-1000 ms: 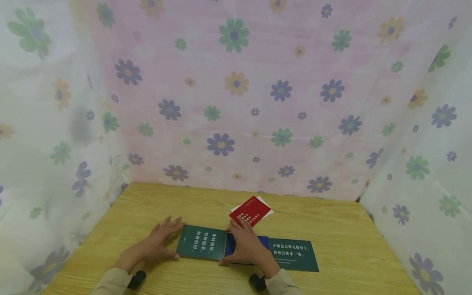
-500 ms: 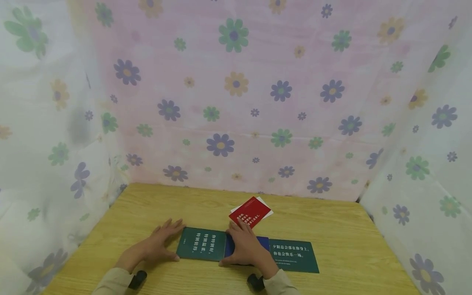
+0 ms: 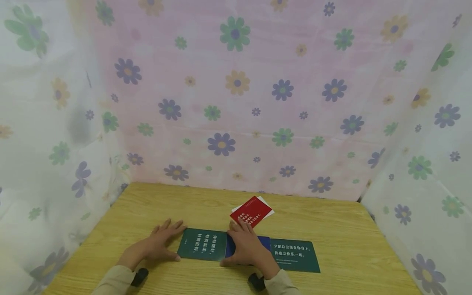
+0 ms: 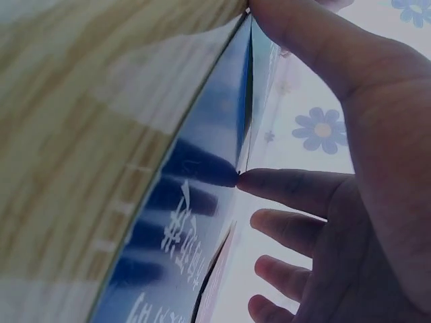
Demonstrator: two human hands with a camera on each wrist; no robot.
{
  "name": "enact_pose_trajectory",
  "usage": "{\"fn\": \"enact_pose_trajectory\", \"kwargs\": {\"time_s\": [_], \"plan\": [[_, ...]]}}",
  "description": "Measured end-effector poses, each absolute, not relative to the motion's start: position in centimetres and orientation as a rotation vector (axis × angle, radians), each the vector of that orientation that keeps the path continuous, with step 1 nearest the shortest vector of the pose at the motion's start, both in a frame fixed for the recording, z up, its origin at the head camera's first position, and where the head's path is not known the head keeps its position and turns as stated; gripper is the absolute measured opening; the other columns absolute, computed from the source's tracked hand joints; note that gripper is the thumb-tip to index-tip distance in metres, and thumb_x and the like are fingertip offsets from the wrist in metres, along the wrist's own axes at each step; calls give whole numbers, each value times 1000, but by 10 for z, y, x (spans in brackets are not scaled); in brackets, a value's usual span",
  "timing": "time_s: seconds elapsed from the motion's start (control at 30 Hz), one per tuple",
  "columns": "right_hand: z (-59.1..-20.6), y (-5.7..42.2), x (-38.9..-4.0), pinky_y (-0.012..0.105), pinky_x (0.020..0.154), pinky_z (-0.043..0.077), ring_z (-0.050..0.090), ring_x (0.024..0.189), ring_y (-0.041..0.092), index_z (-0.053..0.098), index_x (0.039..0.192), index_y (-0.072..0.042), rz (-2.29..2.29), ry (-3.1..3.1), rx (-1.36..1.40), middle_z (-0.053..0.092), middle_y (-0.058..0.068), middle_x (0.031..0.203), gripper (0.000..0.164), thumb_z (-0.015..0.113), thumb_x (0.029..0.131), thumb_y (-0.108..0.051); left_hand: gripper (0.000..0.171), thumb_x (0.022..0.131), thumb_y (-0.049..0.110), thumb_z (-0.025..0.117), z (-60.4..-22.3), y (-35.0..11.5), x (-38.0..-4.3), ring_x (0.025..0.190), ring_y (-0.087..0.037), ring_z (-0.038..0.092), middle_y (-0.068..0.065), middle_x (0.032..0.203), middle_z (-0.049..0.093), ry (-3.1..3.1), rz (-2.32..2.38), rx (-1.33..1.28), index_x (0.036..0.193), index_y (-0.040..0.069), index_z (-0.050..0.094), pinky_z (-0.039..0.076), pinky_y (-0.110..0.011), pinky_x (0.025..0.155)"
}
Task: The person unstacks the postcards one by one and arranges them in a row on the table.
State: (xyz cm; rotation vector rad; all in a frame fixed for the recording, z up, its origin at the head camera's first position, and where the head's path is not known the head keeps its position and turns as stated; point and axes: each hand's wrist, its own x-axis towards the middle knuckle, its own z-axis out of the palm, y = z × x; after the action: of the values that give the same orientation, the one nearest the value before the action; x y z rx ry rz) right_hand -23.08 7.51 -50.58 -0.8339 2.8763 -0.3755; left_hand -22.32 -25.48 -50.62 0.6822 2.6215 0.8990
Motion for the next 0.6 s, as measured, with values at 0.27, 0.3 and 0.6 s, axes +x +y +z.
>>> {"fn": "enact_pose_trajectory", "kwargs": {"time_s": [0.27, 0.3, 0.6], "plan": [[-503, 76, -229, 58, 123, 24, 21, 155, 34, 56, 146, -13, -402, 2857, -824, 38, 8, 163, 93, 80, 73, -66, 96, 78, 39, 85, -497, -250, -221, 149, -59, -1, -28, 165, 21, 2667, 794, 652, 154, 0, 41, -5, -77, 114], [-503, 76, -229, 58, 123, 24, 21, 156, 34, 56, 146, -13, -402, 2855, -823, 37, 8, 163, 93, 80, 73, -66, 96, 78, 39, 85, -496, -249, -221, 149, -59, 0, -28, 164, 22, 2677, 784, 650, 153, 0, 41, -4, -77, 115], [-506, 77, -225, 57, 124, 22, 20, 156, 33, 46, 153, -14, -390, 2865, -838, 32, 7, 166, 100, 77, 75, -68, 95, 77, 37, 86, -496, -243, -217, 150, -56, 8, -25, 163, 27, 2765, 695, 653, 153, 1, 42, 2, -76, 116]]}}
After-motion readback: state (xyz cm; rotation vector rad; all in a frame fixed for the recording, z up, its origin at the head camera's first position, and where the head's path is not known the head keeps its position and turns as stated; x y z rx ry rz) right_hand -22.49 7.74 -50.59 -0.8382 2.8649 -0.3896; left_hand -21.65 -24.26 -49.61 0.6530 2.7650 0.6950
